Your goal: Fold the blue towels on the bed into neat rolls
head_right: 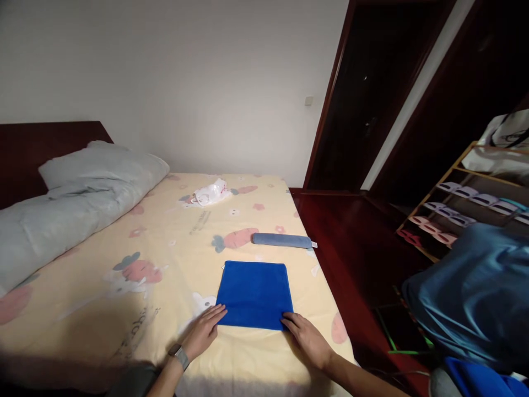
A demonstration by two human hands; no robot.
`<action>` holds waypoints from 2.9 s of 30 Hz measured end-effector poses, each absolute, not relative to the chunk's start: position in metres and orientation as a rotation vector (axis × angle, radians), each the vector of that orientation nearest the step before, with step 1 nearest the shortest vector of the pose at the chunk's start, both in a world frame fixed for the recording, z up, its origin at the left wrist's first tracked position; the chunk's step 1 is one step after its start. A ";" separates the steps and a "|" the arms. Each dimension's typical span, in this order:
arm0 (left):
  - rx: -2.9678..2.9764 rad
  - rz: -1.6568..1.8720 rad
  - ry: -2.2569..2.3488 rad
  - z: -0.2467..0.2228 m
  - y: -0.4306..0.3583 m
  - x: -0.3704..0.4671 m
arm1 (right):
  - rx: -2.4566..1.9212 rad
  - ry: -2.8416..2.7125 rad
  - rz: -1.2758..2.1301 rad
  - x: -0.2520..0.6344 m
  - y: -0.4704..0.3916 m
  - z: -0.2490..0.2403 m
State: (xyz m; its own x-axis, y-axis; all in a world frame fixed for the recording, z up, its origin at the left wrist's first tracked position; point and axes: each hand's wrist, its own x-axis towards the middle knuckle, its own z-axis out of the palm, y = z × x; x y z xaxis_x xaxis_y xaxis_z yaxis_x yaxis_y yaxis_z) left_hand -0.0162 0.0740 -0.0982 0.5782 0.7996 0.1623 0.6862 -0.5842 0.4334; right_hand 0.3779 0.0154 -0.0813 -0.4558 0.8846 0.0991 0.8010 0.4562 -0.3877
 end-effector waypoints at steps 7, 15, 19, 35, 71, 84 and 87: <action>2.233 0.634 1.286 -0.088 0.079 -0.018 | -1.575 -2.157 0.668 0.381 0.021 -0.082; 1.850 0.875 1.441 -0.094 0.102 -0.006 | -1.641 -1.545 1.009 0.385 0.047 -0.096; 1.805 0.923 1.497 -0.097 0.105 -0.004 | -1.726 -1.548 0.890 0.378 0.050 -0.103; 2.390 0.522 1.241 -0.071 0.088 -0.032 | -1.495 -2.147 0.762 0.400 0.030 -0.080; 2.664 0.746 1.494 -0.080 0.072 0.021 | -1.686 -2.139 0.237 0.362 0.041 -0.064; 2.774 0.471 1.162 -0.094 0.080 0.029 | -1.358 -2.605 0.201 0.358 0.032 -0.094; 2.720 0.482 1.266 -0.102 0.088 0.019 | -1.366 -2.560 0.239 0.376 0.037 -0.100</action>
